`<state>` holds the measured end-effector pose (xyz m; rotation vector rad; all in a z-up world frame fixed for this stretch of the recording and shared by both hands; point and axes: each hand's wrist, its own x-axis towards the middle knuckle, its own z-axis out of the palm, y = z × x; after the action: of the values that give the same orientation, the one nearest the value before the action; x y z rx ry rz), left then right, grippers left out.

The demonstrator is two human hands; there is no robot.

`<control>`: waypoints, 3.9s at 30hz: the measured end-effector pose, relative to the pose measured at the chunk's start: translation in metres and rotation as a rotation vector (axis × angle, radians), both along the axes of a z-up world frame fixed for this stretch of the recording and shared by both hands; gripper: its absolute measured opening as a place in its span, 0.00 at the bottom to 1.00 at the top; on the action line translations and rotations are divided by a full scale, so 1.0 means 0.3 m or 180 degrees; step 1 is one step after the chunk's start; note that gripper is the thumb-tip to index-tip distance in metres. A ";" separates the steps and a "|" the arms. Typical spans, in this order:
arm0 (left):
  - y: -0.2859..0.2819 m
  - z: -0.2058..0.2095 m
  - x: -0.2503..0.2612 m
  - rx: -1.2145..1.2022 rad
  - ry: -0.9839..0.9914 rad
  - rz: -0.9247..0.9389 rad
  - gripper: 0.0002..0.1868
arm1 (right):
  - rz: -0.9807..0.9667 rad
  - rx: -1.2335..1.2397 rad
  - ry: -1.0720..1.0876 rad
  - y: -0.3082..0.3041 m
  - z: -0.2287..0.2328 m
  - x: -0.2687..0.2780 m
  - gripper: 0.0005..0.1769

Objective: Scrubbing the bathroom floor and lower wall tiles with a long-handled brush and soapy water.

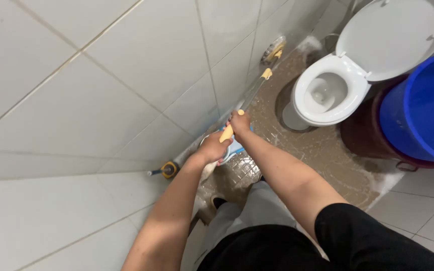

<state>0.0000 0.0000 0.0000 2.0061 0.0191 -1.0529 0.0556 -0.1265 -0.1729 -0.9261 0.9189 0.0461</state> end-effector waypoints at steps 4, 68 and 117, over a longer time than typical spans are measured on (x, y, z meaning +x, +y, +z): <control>0.082 0.156 -0.061 0.0029 -0.0189 -0.0162 0.22 | -0.0100 0.0044 -0.0196 0.079 0.138 -0.062 0.15; 0.288 0.144 -0.221 -0.0690 -0.0163 0.0273 0.37 | 0.0305 -0.0889 0.0020 0.229 0.494 -0.214 0.45; 0.211 -0.031 -0.168 0.0437 0.0304 0.0135 0.47 | 0.0384 0.0512 0.0321 0.425 -0.360 -0.229 0.25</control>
<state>-0.0505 0.0634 -0.0092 2.0663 0.1885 -1.1462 -0.0132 0.0011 -0.2810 -0.8341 0.9373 0.2684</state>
